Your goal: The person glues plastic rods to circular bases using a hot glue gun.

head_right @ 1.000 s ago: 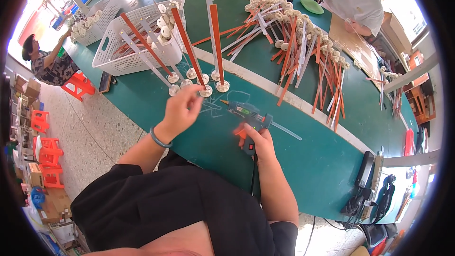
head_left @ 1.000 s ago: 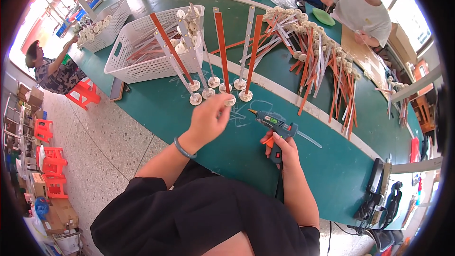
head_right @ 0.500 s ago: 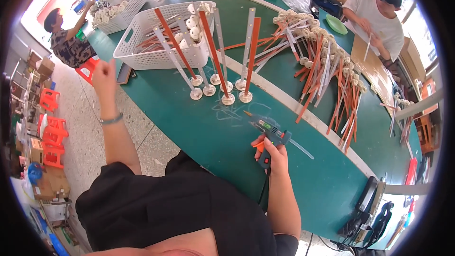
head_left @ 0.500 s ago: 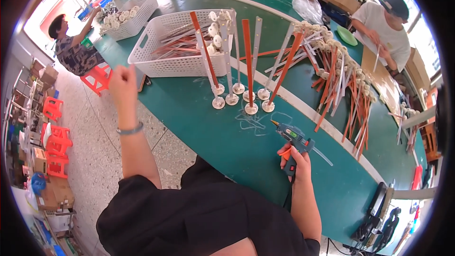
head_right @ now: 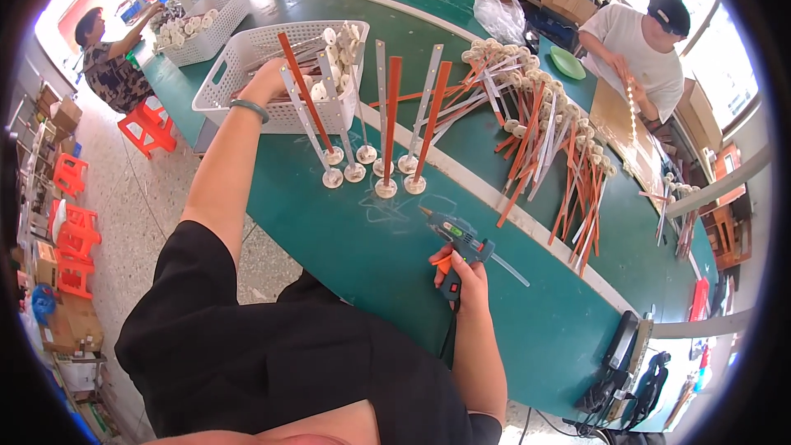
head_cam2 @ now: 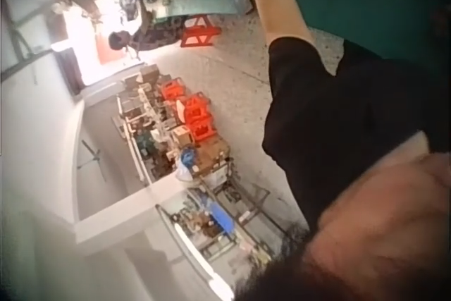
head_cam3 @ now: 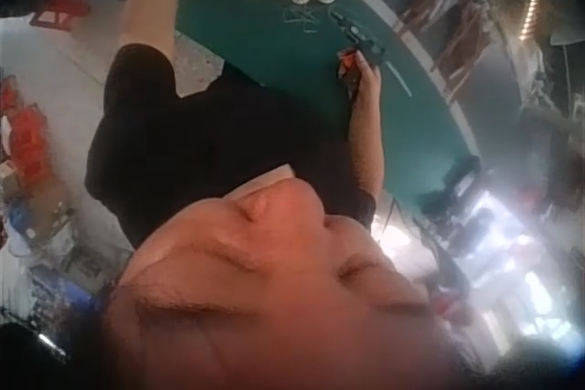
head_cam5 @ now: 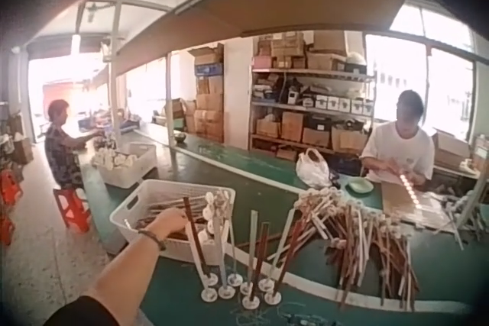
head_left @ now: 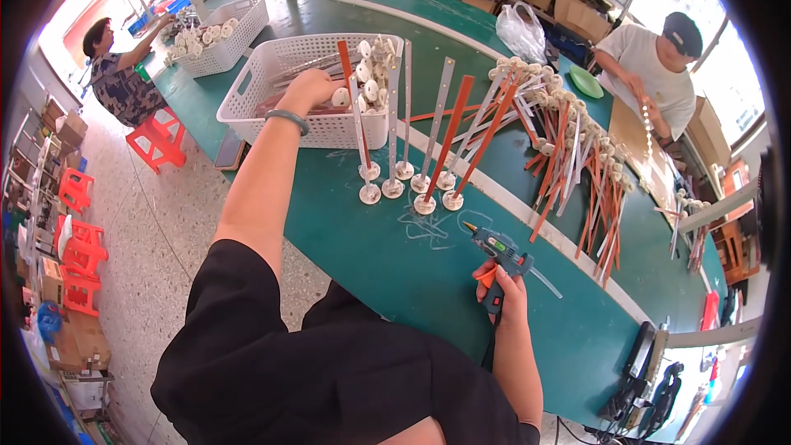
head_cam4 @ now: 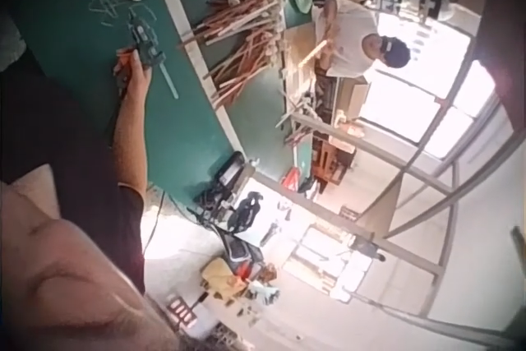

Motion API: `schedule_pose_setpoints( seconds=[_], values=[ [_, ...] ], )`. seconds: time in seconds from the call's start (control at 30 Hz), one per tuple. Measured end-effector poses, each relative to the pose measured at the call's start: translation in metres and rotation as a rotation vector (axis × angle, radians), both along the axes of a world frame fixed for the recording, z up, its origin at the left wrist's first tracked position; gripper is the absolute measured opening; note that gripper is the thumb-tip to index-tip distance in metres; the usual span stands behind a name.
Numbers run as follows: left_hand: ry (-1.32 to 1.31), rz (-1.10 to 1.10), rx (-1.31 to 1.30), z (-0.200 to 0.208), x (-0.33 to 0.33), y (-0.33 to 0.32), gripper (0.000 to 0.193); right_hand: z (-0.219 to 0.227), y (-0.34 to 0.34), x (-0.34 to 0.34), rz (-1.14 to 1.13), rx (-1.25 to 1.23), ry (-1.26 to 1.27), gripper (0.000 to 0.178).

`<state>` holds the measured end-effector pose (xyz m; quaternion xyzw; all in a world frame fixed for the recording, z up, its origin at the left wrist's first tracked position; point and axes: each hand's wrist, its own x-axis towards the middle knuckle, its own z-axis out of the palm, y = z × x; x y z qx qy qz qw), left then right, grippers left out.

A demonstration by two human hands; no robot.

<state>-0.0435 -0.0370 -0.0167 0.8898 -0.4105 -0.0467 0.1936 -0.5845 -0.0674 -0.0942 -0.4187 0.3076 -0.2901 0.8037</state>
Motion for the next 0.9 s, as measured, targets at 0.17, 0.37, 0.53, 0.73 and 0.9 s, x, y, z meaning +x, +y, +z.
schedule_pose_setpoints(
  seconds=[0.17, 0.37, 0.53, 0.73, 0.9],
  values=[
    [0.635, 0.079, -0.397, -0.026, 0.034, 0.016, 0.023, 0.003, -0.001, 0.001, 0.021, -0.004, 0.025, 0.028],
    [1.301, 0.129, -0.732, -0.007, 0.029, 0.048, 0.005, 0.002, -0.004, 0.000, 0.051, 0.022, 0.005, 0.028],
    [1.177, -0.086, -1.191, 0.039, -0.025, 0.114, 0.026, 0.005, -0.005, 0.001, 0.054, -0.003, 0.046, 0.030],
    [0.654, 0.016, -1.598, 0.029, -0.163, 0.142, 0.028, 0.004, -0.005, 0.003, 0.057, -0.007, 0.062, 0.031],
    [0.587, -0.352, -1.091, 0.017, -0.256, 0.137, 0.039, 0.005, -0.001, 0.000, 0.027, -0.031, 0.067, 0.031]
  ],
)
